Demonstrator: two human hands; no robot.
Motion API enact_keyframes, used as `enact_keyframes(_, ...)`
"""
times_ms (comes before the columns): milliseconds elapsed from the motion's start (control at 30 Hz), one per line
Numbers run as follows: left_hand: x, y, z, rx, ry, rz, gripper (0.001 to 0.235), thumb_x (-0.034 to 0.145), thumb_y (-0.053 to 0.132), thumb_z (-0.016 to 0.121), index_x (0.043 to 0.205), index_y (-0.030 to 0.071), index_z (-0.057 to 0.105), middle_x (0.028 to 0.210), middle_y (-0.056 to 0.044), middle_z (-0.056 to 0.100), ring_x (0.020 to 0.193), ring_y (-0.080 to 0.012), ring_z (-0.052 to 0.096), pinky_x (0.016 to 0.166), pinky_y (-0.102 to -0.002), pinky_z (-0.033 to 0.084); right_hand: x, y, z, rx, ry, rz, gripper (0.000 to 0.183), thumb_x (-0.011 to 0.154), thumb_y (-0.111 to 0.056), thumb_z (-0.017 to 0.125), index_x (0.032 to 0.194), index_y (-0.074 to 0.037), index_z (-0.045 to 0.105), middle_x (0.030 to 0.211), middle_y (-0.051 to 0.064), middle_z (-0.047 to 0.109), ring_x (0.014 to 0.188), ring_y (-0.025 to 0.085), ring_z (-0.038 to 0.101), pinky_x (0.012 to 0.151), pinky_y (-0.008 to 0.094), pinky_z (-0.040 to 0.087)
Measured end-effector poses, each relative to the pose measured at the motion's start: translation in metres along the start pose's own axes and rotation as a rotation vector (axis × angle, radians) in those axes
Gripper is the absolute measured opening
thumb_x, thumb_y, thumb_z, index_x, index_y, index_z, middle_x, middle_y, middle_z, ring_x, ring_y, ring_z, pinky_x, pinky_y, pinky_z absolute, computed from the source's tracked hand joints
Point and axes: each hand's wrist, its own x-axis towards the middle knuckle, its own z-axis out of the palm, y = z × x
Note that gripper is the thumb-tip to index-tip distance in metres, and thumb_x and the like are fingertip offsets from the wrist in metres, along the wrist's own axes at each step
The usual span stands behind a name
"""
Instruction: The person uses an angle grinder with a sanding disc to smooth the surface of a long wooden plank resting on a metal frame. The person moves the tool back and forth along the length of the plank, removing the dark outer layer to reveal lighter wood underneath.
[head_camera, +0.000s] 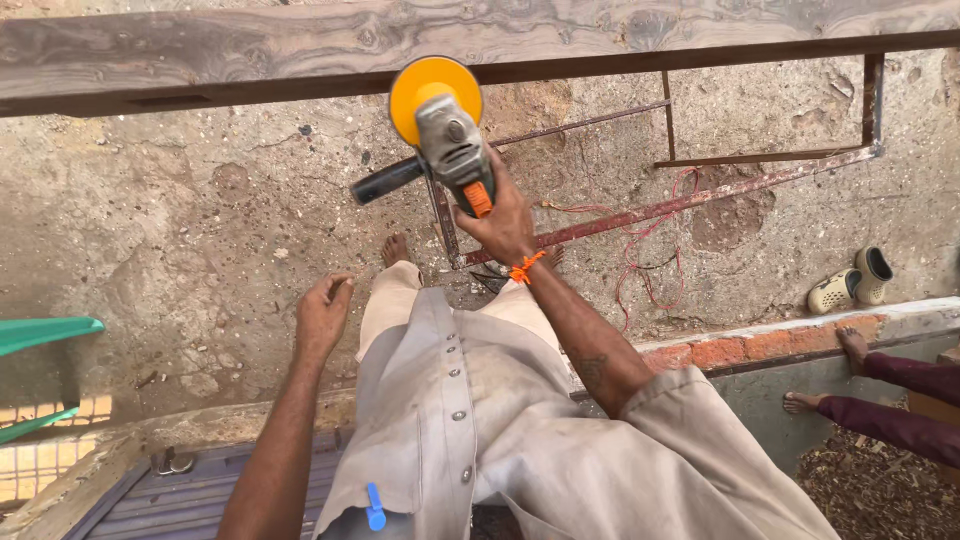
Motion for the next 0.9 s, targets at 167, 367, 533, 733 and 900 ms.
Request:
enact_keyframes(167,-0.004,-0.054,-0.045,-0.044,0.092,-0.07,0.029,0.101,0.026,0.063,0.122,0.009,0.073,0.112,-0.011,0.074,0.101,-0.019,0.07,0.089,-0.035,0.055,0.046,-0.033,0.061,0.066,-0.068,-0.003,0.106,0.073,-0.029,0.08,0.16,-0.013,0.021,0.13,0.019,0.062,0.107,0.033,0.071,0.088,0.046,0.062)
enact_keyframes(367,0.013,-0.065,-0.041,-0.022,0.1,0.072,0.03,0.104,0.025,0.063,0.122,0.003,0.073,0.106,-0.013,0.076,0.097,-0.0197,0.07,0.09,-0.034,0.053,0.04,0.005,0.008,0.091,0.104,0.043,0.103,0.07,-0.026,0.081,0.158,-0.012,0.028,0.127,0.021,0.064,0.109,0.037,0.069,0.091,0.046,0.058)
enact_keyframes(533,0.042,0.022,0.011,-0.008,0.03,0.178,0.026,0.105,0.021,0.063,0.122,0.002,0.071,0.105,-0.01,0.075,0.098,-0.0167,0.071,0.087,-0.031,0.053,0.027,0.109,-0.108,0.184,0.284,0.252,0.1,0.072,-0.03,0.08,0.156,-0.011,0.028,0.118,0.017,0.067,0.102,0.031,0.072,0.091,0.042,0.06)
enact_keyframes(733,0.049,0.195,0.152,0.128,-0.088,0.318,0.025,0.107,0.016,0.062,0.124,0.002,0.073,0.108,-0.011,0.075,0.1,-0.0192,0.068,0.086,-0.031,0.051,0.015,0.28,-0.275,0.309,0.516,0.274,0.094,0.073,-0.024,0.081,0.153,-0.006,0.035,0.115,0.015,0.07,0.1,0.026,0.074,0.09,0.041,0.061)
enact_keyframes(900,0.029,0.331,0.302,0.054,-0.274,0.261,0.031,0.108,0.024,0.053,0.122,0.002,0.069,0.108,-0.015,0.074,0.101,-0.0236,0.071,0.088,-0.037,0.056,0.021,0.387,-0.403,0.342,0.663,0.249,0.085,0.075,-0.018,0.084,0.146,-0.004,0.039,0.111,0.015,0.071,0.093,0.023,0.075,0.084,0.038,0.064)
